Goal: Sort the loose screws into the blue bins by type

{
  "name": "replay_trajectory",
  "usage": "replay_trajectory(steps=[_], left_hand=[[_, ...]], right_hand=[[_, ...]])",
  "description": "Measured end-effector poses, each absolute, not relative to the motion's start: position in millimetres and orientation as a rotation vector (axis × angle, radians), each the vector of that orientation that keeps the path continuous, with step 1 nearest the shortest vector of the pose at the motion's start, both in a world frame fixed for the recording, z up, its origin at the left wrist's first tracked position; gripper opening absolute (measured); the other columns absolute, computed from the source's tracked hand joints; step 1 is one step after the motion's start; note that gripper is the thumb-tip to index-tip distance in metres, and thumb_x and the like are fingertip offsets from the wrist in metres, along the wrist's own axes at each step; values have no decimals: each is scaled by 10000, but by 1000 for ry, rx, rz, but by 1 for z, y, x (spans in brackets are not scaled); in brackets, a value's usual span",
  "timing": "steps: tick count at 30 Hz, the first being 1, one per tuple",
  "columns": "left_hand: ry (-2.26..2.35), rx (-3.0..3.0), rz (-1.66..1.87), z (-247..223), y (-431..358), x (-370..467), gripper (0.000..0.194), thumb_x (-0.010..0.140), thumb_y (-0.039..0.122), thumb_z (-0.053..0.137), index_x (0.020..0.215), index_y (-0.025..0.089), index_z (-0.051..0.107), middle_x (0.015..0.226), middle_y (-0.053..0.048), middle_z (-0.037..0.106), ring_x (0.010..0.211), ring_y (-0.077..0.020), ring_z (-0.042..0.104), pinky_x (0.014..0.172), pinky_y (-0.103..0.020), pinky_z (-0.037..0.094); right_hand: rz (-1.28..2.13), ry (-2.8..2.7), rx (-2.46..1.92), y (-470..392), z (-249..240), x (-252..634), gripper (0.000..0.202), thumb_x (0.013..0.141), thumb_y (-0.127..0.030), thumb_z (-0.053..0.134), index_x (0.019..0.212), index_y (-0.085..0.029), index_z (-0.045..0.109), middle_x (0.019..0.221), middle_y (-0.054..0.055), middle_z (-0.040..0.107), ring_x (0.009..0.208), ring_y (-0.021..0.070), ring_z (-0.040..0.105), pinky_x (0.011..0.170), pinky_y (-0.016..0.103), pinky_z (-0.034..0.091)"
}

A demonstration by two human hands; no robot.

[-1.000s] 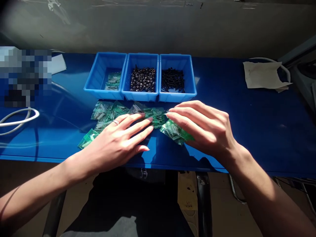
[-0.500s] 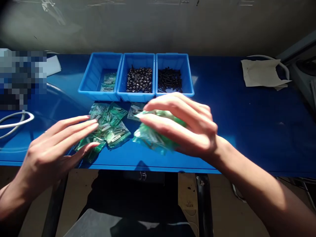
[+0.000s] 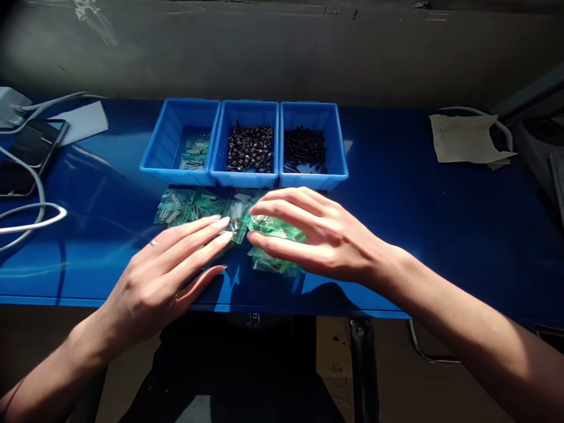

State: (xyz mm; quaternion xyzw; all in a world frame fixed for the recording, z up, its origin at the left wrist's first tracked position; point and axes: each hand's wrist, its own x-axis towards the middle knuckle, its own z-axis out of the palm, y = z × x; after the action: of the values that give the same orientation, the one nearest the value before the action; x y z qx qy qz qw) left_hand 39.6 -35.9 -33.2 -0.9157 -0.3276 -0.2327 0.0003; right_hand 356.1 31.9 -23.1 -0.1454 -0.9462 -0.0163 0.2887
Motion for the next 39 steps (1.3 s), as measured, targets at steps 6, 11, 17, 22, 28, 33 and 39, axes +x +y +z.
replay_trajectory(steps=[6,11,17,22,28,33,39], left_hand=[[-1038,-2861,-800,-35,-33,51,406,1052,73,766,1452,69,693,1531,-161,737,1489,-332,695,1222,-524,655],[-998,-2908,-865,-30,-32,57,327,1092,109,732,1418,105,703,1435,-100,797,1411,-257,744,1243,-449,635],[-1119,-2813,-742,-33,-31,43,412,1065,98,747,1471,110,682,1557,-148,722,1566,-386,624,1256,-628,615],[-1072,-2818,-630,-37,-27,46,409,1118,176,685,1508,57,646,1620,-186,666,1568,-450,605,1231,-690,627],[-1089,-2832,-569,-38,-16,62,431,1168,244,604,1547,41,622,1666,-199,621,1586,-462,587,1256,-708,615],[-1044,-2908,-549,-38,-12,66,452,1188,252,551,1564,7,600,1631,-234,641,1606,-426,579,1320,-670,580],[-1277,-2721,-592,-39,-21,59,451,1153,239,631,1548,20,621,1618,-254,643,1605,-493,558,1270,-738,595]], right_hand=[[-27,-2427,-561,18,-13,391,404,978,35,783,1339,-146,780,1123,128,797,1054,260,805,845,426,709],[-112,-2391,-646,13,-5,401,465,973,2,790,1403,-171,749,1054,119,857,1003,278,840,807,434,722],[-175,-2384,-715,4,1,377,191,1033,-72,768,1159,-214,750,1259,117,877,1237,304,843,972,494,755],[2,-2548,-521,11,-14,356,238,1069,7,653,1249,-147,679,1554,266,716,1615,406,554,1334,738,511],[-34,-2606,-587,-9,-24,383,259,1115,-46,596,1344,-122,692,1573,246,705,1570,345,625,1205,547,676],[-2,-2653,-683,-41,-26,414,334,1090,-16,574,1349,-161,726,1585,168,718,1524,318,683,1169,516,708],[18,-2595,-816,-46,-28,415,426,998,59,581,1306,-197,725,1692,173,624,1583,370,622,1155,614,700]])
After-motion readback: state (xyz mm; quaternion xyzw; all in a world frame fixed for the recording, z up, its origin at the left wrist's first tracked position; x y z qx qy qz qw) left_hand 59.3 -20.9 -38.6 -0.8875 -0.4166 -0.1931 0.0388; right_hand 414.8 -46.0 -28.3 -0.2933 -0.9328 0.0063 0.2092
